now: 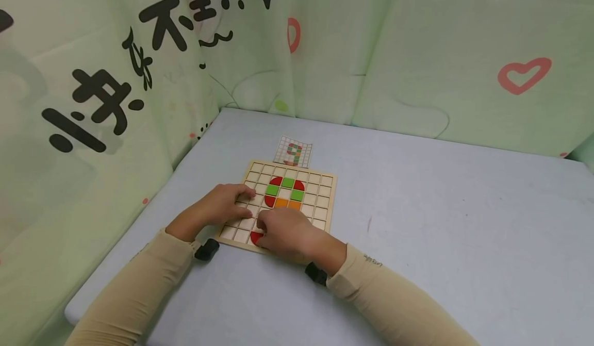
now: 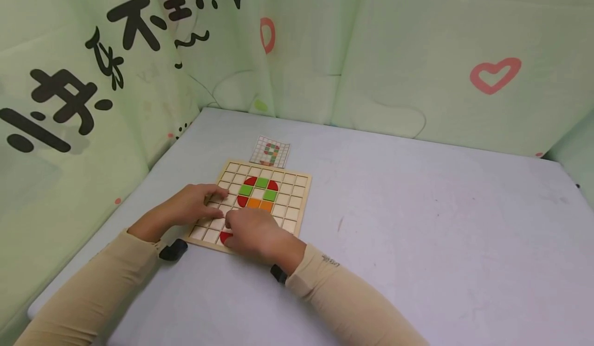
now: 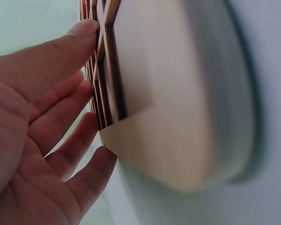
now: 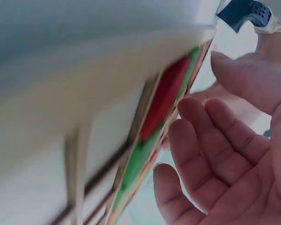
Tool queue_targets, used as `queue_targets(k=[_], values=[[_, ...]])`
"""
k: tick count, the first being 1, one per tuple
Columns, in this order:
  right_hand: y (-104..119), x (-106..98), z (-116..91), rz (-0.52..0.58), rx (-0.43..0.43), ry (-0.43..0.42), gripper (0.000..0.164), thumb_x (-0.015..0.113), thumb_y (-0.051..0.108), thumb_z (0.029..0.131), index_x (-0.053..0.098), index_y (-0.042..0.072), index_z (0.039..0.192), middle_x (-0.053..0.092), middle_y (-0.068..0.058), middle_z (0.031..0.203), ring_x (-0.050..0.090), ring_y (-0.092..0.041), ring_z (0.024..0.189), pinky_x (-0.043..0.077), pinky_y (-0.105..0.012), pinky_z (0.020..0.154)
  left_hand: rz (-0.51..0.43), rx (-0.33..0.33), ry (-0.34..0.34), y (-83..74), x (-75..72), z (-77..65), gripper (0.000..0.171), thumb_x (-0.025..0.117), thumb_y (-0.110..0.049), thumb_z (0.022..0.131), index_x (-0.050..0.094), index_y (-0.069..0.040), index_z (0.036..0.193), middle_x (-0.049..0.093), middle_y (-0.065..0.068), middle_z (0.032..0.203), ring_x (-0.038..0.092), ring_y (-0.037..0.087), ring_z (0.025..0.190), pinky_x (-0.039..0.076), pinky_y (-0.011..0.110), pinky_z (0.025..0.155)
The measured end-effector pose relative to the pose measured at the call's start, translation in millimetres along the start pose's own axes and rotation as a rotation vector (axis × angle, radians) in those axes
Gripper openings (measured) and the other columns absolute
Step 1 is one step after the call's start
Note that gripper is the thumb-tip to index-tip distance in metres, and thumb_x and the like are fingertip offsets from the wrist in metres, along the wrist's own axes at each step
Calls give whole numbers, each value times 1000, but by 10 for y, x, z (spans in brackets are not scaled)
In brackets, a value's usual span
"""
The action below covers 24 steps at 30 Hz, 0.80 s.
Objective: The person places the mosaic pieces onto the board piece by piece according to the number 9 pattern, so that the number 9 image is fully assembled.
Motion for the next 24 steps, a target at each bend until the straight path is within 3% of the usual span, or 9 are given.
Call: queue_targets(k=[5,10,16,24], values=[[-90,-102,-62,36,24,1,29,67,22,93,68,11,120,70,3,106,59,-12,84,50,-26,69,5,5,5,-4,-10,-4,46,77,-22,90,62,-9,132,57,13,139,46,32,133,38,51,108],[-182,-225,-147,61,19,-49,32,68,21,94,66,10,124,69,-1,117,63,-16,100,53,-31,81,5,7,10,-15,-16,-3,46,77,-22,90,62,-9,131,57,14,140,47,32,132,39,51,107],[-310,-345,-260,64,21,-83,37,69,20,93,65,9,128,68,-3,123,63,-21,112,51,-38,92,-1,0,15,-18,-14,-5,47,77,-22,90,61,-9,132,56,14,141,45,33,134,37,51,108],[-431,-453,-403,96,-38,-126,41,73,23,92,65,7,129,68,-6,123,63,-24,110,50,-41,92,-7,5,9,-30,-8,-7,47,77,-21,90,61,-8,132,56,15,141,45,33,134,37,51,108]])
Point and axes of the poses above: each hand's wrist, its own z-axis towards the middle knuckle, its own x-axis out of the palm, y = z × x, the point moved 5 cm from there along z, towards the middle knuckle
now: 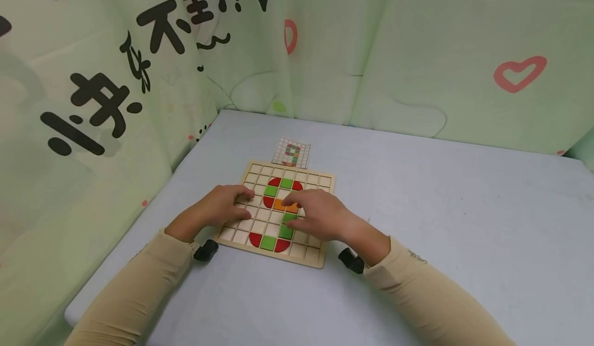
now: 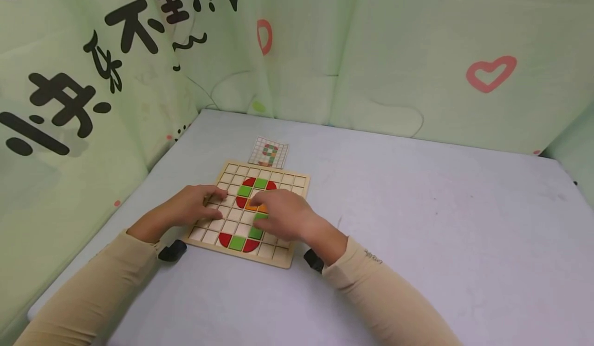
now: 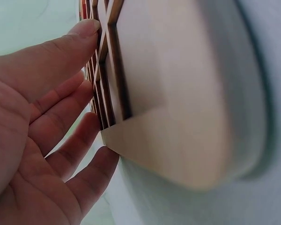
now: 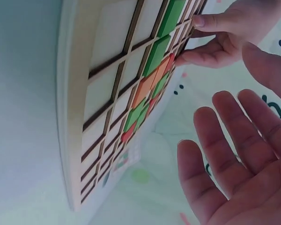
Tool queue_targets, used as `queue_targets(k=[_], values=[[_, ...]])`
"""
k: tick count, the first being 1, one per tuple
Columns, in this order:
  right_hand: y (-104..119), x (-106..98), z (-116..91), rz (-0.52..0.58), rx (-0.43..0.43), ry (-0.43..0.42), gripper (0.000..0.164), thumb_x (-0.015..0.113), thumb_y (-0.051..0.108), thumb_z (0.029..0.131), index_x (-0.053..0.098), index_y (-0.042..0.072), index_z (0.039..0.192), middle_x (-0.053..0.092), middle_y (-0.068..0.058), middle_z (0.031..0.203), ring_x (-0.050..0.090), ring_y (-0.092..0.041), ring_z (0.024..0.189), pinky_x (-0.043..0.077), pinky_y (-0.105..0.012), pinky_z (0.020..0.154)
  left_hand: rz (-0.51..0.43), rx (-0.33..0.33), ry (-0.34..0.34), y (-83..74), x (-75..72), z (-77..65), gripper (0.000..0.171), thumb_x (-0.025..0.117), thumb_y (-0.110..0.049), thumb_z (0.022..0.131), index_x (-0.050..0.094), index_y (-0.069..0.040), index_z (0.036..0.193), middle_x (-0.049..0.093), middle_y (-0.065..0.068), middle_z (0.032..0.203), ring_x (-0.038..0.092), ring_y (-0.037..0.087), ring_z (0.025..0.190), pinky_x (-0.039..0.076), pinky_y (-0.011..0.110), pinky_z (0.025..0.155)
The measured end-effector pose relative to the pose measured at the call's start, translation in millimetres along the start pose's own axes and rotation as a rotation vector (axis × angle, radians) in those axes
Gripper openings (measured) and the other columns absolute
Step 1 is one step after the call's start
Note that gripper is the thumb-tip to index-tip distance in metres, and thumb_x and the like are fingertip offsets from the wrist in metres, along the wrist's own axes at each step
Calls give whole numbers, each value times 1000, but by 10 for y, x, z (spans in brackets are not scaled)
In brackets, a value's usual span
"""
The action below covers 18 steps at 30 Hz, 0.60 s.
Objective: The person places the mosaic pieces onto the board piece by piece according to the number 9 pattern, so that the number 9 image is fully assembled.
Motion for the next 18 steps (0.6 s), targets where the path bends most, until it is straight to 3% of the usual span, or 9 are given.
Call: queue_targets(k=[8,18], values=[[-93,-100,-103,13,-31,-50,42,73,25,92,66,9,130,67,-3,128,58,-26,121,45,-45,102,-6,-1,-9,-14,4,-16,46,78,-20,89,62,-8,131,56,15,140,46,32,133,38,50,108],[-259,-186,-254,47,19,-87,47,73,26,91,63,8,133,63,-6,133,54,-30,127,41,-50,105,5,-2,1,-22,-7,-13,47,78,-20,89,61,-7,131,56,16,140,47,32,132,38,51,108]])
Point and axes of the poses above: each hand's wrist, its own z-axis towards the middle knuckle, its own x-axis out of the palm, y = z × x, the point moved 5 cm from there along z, towards the middle knuckle
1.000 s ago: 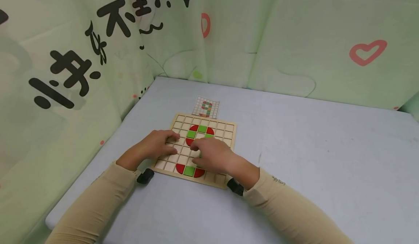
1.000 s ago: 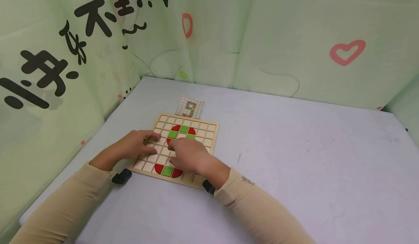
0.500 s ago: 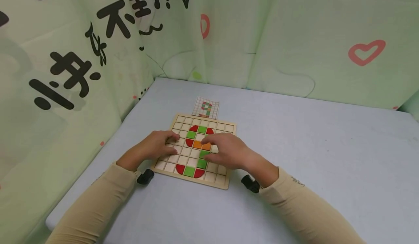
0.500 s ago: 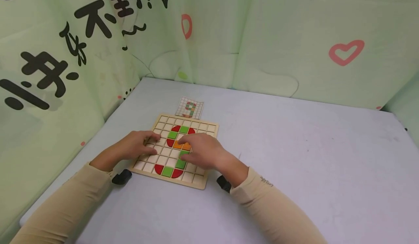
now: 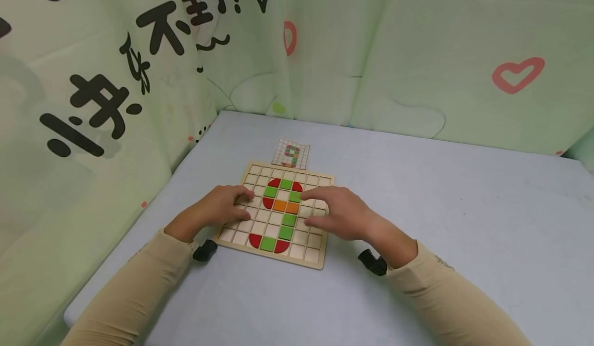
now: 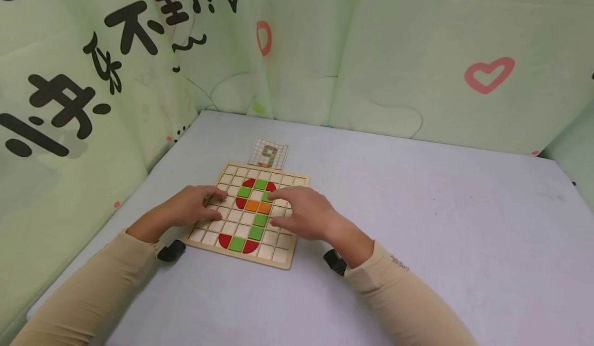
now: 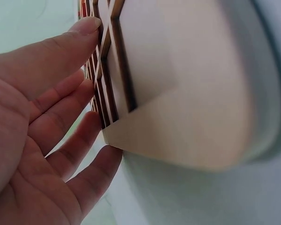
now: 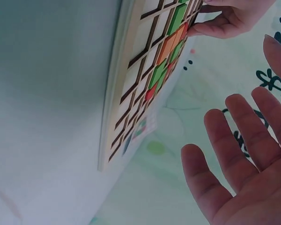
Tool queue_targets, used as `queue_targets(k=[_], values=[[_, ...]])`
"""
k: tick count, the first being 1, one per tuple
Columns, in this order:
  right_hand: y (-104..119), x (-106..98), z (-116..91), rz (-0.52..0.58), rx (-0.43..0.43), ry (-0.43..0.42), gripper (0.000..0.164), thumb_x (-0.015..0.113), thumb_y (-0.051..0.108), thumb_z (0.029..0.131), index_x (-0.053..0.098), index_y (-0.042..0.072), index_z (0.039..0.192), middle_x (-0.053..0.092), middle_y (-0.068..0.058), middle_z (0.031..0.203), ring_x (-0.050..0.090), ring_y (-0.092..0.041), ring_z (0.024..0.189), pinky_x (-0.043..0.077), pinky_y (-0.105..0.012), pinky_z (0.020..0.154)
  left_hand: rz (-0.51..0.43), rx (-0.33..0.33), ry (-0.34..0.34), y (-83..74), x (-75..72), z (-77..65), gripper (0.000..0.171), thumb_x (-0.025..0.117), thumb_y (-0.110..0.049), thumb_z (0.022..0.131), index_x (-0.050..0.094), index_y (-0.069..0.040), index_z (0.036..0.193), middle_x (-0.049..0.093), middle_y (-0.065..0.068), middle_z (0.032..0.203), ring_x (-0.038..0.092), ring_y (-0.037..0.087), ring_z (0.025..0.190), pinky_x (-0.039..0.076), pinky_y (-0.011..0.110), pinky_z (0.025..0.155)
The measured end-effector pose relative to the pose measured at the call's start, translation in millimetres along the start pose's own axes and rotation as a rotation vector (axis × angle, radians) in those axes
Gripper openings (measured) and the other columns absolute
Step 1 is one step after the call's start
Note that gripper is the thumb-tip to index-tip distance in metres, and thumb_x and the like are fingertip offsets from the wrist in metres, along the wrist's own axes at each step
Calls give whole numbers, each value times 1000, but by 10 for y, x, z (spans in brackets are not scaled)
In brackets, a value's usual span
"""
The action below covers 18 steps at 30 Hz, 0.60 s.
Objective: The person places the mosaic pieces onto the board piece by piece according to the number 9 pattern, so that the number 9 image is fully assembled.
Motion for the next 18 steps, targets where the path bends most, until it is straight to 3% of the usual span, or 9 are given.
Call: queue_targets(k=[9,18], values=[[-235,-29,-169,-20,89,-12,47,69,26,93,62,8,135,62,-10,134,57,-32,121,43,-52,102,16,-16,13,8,7,26,47,78,-21,90,62,-9,132,56,15,141,47,32,132,37,51,109],[-415,-151,-344,1,114,-73,47,70,26,94,61,5,135,62,-11,133,59,-33,118,44,-52,100,38,54,-10,-67,-18,24,42,71,-24,95,61,-10,134,58,16,137,50,33,126,41,51,104]])
Point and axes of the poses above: each hand's wrist, its own z-axis towards the middle knuckle, its own x-axis out of the palm, y = z × x, the point moved 5 cm from there along z, towards the middle knuckle
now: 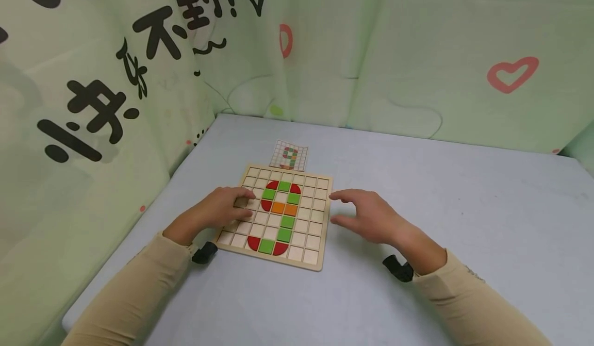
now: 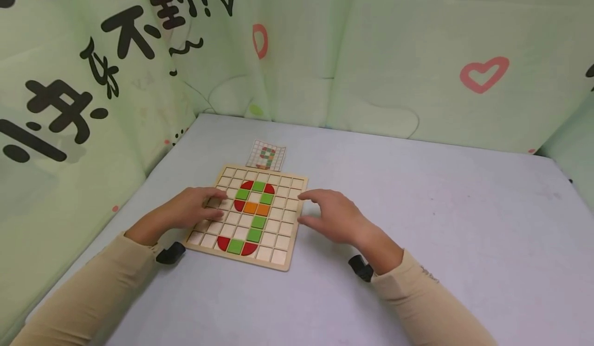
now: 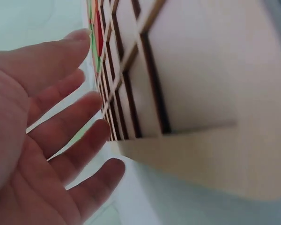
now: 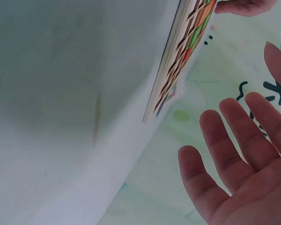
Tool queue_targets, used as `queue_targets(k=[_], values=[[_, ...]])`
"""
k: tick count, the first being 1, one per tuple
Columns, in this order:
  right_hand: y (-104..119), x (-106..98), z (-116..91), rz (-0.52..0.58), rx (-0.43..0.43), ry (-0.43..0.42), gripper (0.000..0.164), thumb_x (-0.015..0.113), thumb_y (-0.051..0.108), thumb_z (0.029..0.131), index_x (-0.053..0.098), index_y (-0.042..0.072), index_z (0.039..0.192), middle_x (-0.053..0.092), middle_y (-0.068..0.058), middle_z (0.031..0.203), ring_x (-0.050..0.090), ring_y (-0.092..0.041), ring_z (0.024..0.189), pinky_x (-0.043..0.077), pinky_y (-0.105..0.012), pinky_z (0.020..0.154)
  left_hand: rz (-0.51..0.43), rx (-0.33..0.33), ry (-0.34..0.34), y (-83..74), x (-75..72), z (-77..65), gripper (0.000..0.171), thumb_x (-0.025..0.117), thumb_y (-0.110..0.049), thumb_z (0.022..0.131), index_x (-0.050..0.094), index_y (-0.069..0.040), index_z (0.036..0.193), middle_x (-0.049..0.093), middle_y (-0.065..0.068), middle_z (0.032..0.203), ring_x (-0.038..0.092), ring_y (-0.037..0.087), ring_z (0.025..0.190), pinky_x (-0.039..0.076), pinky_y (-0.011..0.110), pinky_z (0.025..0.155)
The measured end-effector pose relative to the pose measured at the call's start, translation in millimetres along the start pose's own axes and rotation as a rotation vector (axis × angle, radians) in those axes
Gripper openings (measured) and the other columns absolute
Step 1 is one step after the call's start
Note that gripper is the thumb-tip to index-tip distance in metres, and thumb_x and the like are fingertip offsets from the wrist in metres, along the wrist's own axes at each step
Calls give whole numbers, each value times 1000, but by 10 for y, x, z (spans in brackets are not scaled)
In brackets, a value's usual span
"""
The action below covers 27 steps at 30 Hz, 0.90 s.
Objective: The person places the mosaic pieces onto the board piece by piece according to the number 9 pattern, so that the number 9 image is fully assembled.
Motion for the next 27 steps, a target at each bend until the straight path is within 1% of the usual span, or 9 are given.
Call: queue_targets(k=[2,4,6,9,14,17,21,24,27], values=[[-43,-36,-32,5,3,-18,48,70,26,94,60,4,135,61,-11,134,59,-33,119,43,-52,101,2,32,-43,-54,-29,-10,43,69,-24,97,60,-8,136,57,17,138,49,35,129,40,53,106],[-91,-70,-66,1,9,-36,49,70,27,94,60,3,136,61,-12,136,59,-34,120,43,-52,102,6,71,-101,-117,-69,-24,43,67,-22,98,60,-7,137,57,17,138,47,38,131,39,54,107],[-140,-101,-96,-9,18,-51,49,70,26,94,60,3,136,60,-12,136,58,-35,120,42,-53,102,6,89,-158,-172,-109,-40,43,67,-22,98,59,-6,137,56,17,139,46,39,133,38,55,107],[-215,-142,-137,-25,36,-62,49,69,26,94,59,2,136,59,-14,137,57,-36,122,42,-53,103,13,101,-204,-240,-139,-54,45,68,-21,97,59,-5,138,56,17,140,45,38,134,38,54,107],[-308,-215,-189,-51,68,-48,52,69,27,94,57,0,137,57,-17,139,51,-40,127,39,-55,105,21,100,-208,-336,-165,-66,48,71,-21,95,59,-4,137,56,17,139,45,38,133,39,53,107],[-353,-287,-235,-78,98,-36,55,69,30,95,56,-1,138,55,-19,140,47,-42,131,37,-57,106,23,93,-187,-392,-190,-74,52,72,-22,94,56,-5,140,54,17,141,43,37,135,39,54,108],[-402,-386,-296,-105,134,-26,60,69,36,95,54,-2,139,54,-21,141,45,-43,131,36,-58,106,27,96,-162,-476,-232,-93,59,72,-23,94,50,-6,146,50,17,145,40,38,137,37,54,108],[-431,-454,-322,-128,149,-28,65,68,41,95,52,-3,140,53,-23,141,45,-44,132,36,-59,106,58,97,-175,-523,-276,-106,64,75,-24,92,48,-6,147,51,17,145,40,38,136,38,55,108],[-465,-534,-341,-150,178,-37,71,65,48,95,50,-3,142,50,-24,143,43,-45,132,36,-60,105,116,85,-200,-540,-313,-104,65,76,-28,91,49,-5,146,51,17,145,41,39,135,38,56,107]])
Point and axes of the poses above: each hand's wrist, its own z-axis towards the middle knuckle, its own x-axis out of the palm, y = z × x, the point moved 5 cm from there along z, towards the middle knuckle
